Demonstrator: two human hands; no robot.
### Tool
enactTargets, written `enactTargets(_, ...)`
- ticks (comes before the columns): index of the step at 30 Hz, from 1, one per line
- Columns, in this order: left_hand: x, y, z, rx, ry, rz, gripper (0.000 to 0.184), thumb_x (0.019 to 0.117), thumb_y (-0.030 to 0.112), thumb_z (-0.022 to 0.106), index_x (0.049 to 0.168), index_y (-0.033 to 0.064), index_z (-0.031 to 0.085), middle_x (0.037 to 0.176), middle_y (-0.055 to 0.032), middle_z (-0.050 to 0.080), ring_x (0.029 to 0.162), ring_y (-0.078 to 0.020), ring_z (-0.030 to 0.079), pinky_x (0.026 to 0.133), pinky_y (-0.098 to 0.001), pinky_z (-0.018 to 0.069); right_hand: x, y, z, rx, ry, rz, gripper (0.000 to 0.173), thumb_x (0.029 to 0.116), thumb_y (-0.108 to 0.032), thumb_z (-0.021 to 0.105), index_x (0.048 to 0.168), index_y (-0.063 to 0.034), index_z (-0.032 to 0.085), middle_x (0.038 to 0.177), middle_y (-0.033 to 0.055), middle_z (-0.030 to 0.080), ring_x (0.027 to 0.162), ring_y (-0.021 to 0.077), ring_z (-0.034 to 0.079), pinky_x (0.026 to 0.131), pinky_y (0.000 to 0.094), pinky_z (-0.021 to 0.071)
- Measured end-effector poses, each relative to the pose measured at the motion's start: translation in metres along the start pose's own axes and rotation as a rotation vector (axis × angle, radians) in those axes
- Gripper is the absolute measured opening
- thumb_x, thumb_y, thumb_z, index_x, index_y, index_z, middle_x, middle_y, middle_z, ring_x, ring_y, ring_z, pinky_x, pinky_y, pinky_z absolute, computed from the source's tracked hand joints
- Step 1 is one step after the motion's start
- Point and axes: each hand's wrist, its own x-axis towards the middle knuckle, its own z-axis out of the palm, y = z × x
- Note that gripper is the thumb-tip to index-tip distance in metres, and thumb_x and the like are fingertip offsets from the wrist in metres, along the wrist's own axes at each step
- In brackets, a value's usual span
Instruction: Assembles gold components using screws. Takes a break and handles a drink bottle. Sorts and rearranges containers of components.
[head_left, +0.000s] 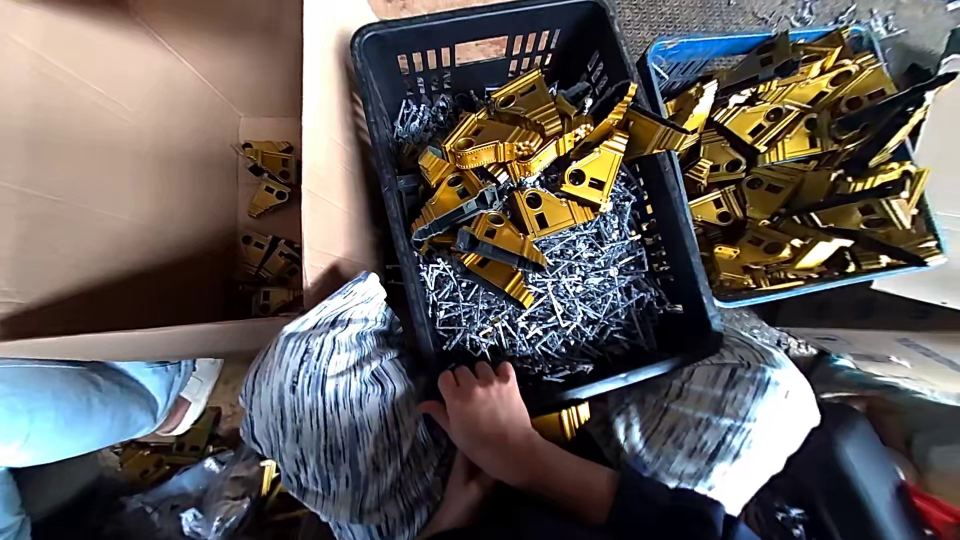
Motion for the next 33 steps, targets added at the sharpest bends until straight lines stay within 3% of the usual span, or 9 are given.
enactTargets(7,-0.005,0.003,0.002,-0.067,-0.109,0.165,0.031,0.0886,0.0,0.06,0.12,-0.004,0.055,0.101,0.0091,0.069,0.095,0.0084,0.063,0.092,-0.0157,0.0515,0.006,-0.006,-0.014,0.081,-0.305,0.058,0.06,0.1044,-0.057,0.045,0.121,-0.0025,0.065,0.114,0.0197,0.07,0.107,0.0403,0.067,0.086,0.0608,0.0497)
enactTargets(12,-0.004,0.014,-0.004,0.123,-0.258,0.186,0.021,0.0938,0.014,0.067,0.112,0.0031,0.068,0.093,0.0013,0.074,0.086,-0.006,0.07,0.083,-0.0287,0.0597,-0.008,0.024,-0.02,0.466,-0.285,0.09,0.056,0.1052,-0.054,0.045,0.111,-0.0047,0.069,0.102,0.0162,0.072,0.099,0.0342,0.07,0.086,0.0584,0.0544)
enactTargets(14,-0.008,0.039,-0.02,0.171,-0.276,0.138,0.032,0.0961,0.023,0.066,0.122,0.004,0.066,0.101,-0.0019,0.075,0.091,-0.0105,0.071,0.086,-0.0334,0.0606,-0.004,0.046,-0.037,0.616,-0.046,0.086,0.046,0.1045,-0.045,0.051,0.105,-0.0044,0.072,0.09,0.0129,0.072,0.086,0.0289,0.071,0.08,0.0552,0.0566)
enactTargets(18,-0.014,0.108,-0.071,-0.033,0.046,0.351,0.027,0.0956,0.02,0.057,0.118,0.0057,0.058,0.093,0.0019,0.072,0.08,-0.0105,0.071,0.071,-0.032,0.0628,0.039,0.1,-0.072,0.353,0.445,0.197,0.038,0.0991,-0.036,0.063,0.117,-0.0032,0.071,0.11,0.0187,0.071,0.104,0.0376,0.068,0.086,0.0586,0.0554)
enactTargets(22,0.034,0.184,-0.14,0.371,0.614,0.739,0.044,0.0995,0.029,0.06,0.131,0.0,0.054,0.105,-0.0067,0.07,0.088,-0.0138,0.069,0.079,-0.0348,0.0593,0.081,0.127,-0.074,0.203,0.255,0.316,0.042,0.1054,-0.036,0.055,0.138,-0.0111,0.064,0.125,0.0227,0.068,0.114,0.0459,0.065,0.092,0.0681,0.0507)
enactTargets(25,0.075,0.224,-0.173,0.844,0.879,0.46,0.059,0.0988,0.04,0.065,0.138,-0.0026,0.054,0.121,-0.0323,0.064,0.116,-0.0487,0.061,0.098,-0.0686,0.0441,0.062,0.126,-0.079,0.359,0.416,0.27,0.033,0.1083,-0.02,0.05,0.131,-0.005,0.068,0.112,0.0231,0.073,0.103,0.042,0.071,0.092,0.063,0.0532)
enactTargets(27,0.103,0.231,-0.182,1.1,0.819,0.218,0.057,0.0969,0.039,0.067,0.139,0.0018,0.056,0.119,-0.0385,0.062,0.114,-0.0604,0.057,0.091,-0.0795,0.0396,0.04,0.135,-0.077,0.556,0.482,0.307,0.032,0.1085,-0.018,0.049,0.128,-0.0022,0.07,0.096,0.0186,0.074,0.084,0.0309,0.072,0.081,0.0528,0.0564)
enactTargets(30,0.132,0.232,-0.183,1.37,0.544,-0.041,0.052,0.098,0.034,0.067,0.14,0.005,0.058,0.126,-0.0361,0.061,0.119,-0.0586,0.056,0.092,-0.0797,0.0395,0.014,0.152,-0.069,1.105,0.506,0.341,0.031,0.1098,-0.013,0.043,0.121,0.0033,0.067,0.08,0.0063,0.069,0.062,0.0094,0.063,0.064,0.0276,0.0563)
enactTargets(33,0.129,0.236,-0.161,1.458,0.451,-0.015,0.043,0.1012,0.032,0.06,0.135,0.0064,0.065,0.126,-0.0314,0.063,0.12,-0.0538,0.057,0.095,-0.0775,0.0397,-0.007,0.146,-0.076,1.524,0.438,0.278,0.034,0.1099,-0.007,0.031,0.117,0.0036,0.063,0.085,0.0075,0.071,0.062,0.0097,0.062,0.062,0.0258,0.0554)
